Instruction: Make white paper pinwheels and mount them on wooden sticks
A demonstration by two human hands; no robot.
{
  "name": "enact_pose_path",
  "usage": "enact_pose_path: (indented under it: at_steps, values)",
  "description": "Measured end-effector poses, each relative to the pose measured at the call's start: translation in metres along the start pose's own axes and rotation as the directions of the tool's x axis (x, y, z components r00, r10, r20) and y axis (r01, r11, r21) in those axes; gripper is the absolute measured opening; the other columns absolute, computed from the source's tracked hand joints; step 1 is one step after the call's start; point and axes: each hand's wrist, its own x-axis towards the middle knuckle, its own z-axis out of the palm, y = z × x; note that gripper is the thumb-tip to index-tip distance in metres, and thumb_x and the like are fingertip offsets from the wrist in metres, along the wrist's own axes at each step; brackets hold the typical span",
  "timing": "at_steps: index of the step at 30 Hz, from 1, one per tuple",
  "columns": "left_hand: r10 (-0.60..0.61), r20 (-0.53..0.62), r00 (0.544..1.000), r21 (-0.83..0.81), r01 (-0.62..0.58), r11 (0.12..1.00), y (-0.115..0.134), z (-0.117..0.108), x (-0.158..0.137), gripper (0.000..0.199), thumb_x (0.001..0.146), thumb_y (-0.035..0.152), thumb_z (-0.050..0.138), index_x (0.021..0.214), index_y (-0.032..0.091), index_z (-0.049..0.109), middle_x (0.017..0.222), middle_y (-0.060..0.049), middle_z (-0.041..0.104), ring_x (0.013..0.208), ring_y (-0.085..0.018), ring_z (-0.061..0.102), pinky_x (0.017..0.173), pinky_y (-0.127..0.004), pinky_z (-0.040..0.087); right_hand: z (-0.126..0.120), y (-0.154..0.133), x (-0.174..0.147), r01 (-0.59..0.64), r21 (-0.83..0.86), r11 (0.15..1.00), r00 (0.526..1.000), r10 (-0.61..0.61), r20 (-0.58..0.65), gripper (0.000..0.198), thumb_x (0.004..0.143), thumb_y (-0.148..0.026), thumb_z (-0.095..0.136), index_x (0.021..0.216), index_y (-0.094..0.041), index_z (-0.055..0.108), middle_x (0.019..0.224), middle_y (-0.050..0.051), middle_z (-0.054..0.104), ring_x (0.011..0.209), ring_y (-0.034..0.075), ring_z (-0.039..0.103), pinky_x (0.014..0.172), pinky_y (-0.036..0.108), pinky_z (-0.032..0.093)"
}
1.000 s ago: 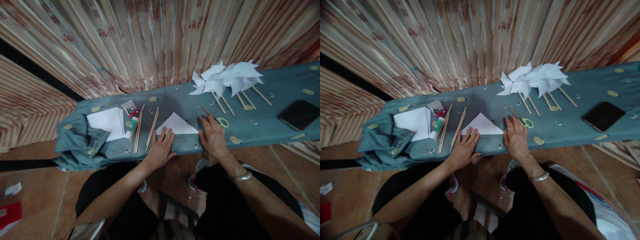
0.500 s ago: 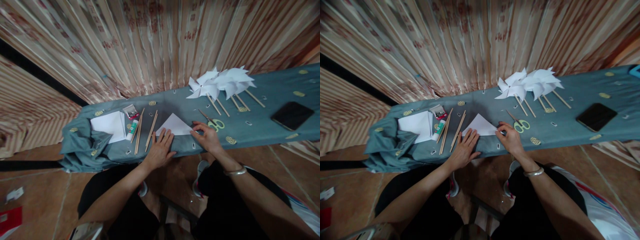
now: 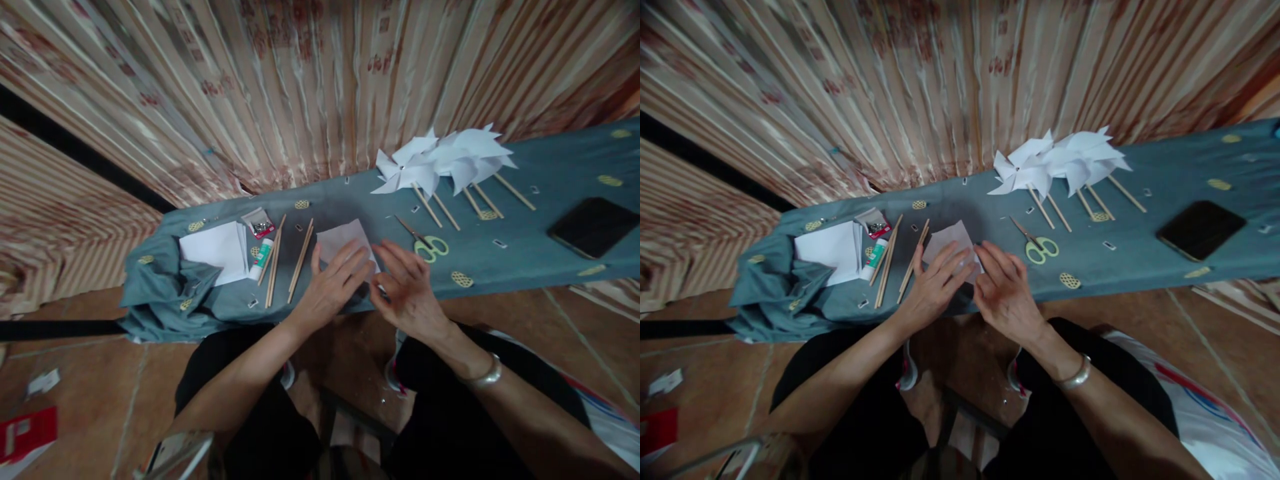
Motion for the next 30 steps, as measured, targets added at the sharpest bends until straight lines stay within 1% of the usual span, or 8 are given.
enact_pose_path:
  at_steps: [2,4,7,10,14,20,24,30]
  values:
    - [0.001,0.004,1.000,-0.053,-0.001,0.999,-0.004,0.002,0.000,0.028,0.098,0.017,0.045,0.116,0.020,0.065,0.118,-0.007,0.071,0.127,-0.023,0.054,0.119,-0.064,-0.005,0.002,0.001,-0.003,0.019,0.025,1.000,0.998,-0.020,0.059,0.012,0.090,-0.019,0.053,0.084,-0.019,0.063,0.138,0.014,0.059,0.137,0.027,0.044,0.111,0.044,0.032]
    - [-0.012,-0.001,1.000,-0.087,0.012,0.996,-0.009,0.004,-0.001,0.022,0.098,0.020,0.048,0.101,0.021,0.070,0.102,-0.003,0.074,0.112,-0.020,0.062,0.118,-0.066,-0.004,0.003,0.007,-0.006,0.018,0.041,0.999,0.993,-0.022,0.116,0.015,0.090,-0.020,0.052,0.096,-0.018,0.065,0.142,0.015,0.055,0.141,0.028,0.040,0.112,0.048,0.030]
    - [-0.030,-0.033,0.999,-0.122,0.026,0.992,-0.012,0.005,-0.003,0.021,0.097,0.020,0.050,0.095,0.021,0.071,0.094,-0.001,0.075,0.103,-0.018,0.065,0.118,-0.068,-0.002,0.003,0.017,-0.007,0.020,0.024,1.000,0.982,-0.024,0.188,0.037,0.089,-0.011,0.048,0.123,-0.021,0.060,0.156,0.013,0.039,0.148,0.029,0.026,0.112,0.053,0.028]
    - [-0.028,-0.051,0.998,-0.180,0.019,0.984,-0.009,0.001,-0.004,0.021,0.097,0.019,0.050,0.095,0.022,0.070,0.095,0.000,0.075,0.102,-0.016,0.066,0.120,-0.065,-0.001,0.004,0.023,-0.006,0.030,-0.003,1.000,0.975,-0.029,0.221,0.053,0.086,-0.004,0.046,0.135,-0.024,0.053,0.161,0.012,0.028,0.151,0.031,0.018,0.112,0.055,0.028]
    - [-0.018,-0.042,0.999,-0.233,0.008,0.973,-0.004,-0.005,-0.007,0.019,0.097,0.020,0.050,0.098,0.021,0.068,0.100,-0.001,0.075,0.102,-0.015,0.066,0.122,-0.062,0.008,0.006,0.028,-0.006,0.053,0.000,0.999,0.974,-0.052,0.220,0.038,0.089,-0.008,0.048,0.121,-0.022,0.063,0.157,0.012,0.036,0.150,0.032,0.020,0.111,0.057,0.029]
    - [-0.047,-0.035,0.998,-0.190,0.040,0.981,-0.011,-0.001,-0.020,0.017,0.096,0.021,0.053,0.099,0.021,0.069,0.097,-0.001,0.076,0.095,-0.016,0.068,0.120,-0.063,0.014,0.005,0.046,-0.019,0.056,0.143,0.988,0.966,-0.089,0.242,0.026,0.092,-0.015,0.046,0.101,-0.019,0.071,0.140,0.015,0.057,0.137,0.032,0.044,0.104,0.055,0.042]
    - [-0.077,0.023,0.997,-0.248,0.080,0.966,-0.014,0.005,-0.030,0.018,0.096,0.020,0.052,0.101,0.019,0.069,0.095,-0.003,0.076,0.089,-0.016,0.070,0.116,-0.056,0.029,0.005,0.052,-0.024,-0.080,0.327,0.942,0.954,-0.022,0.299,0.026,0.094,-0.020,0.047,0.099,-0.020,0.072,0.121,0.012,0.070,0.115,0.027,0.063,0.096,0.048,0.052]
    - [-0.302,0.086,0.950,-0.427,0.308,0.850,-0.019,0.016,-0.034,0.022,0.097,0.028,0.050,0.101,0.019,0.070,0.092,-0.006,0.077,0.086,-0.018,0.072,0.094,-0.039,0.053,0.008,0.050,-0.012,-0.422,0.500,0.756,0.895,0.261,0.362,0.024,0.091,-0.041,0.057,0.093,-0.023,0.073,0.096,0.005,0.076,0.088,0.022,0.070,0.081,0.034,0.055]
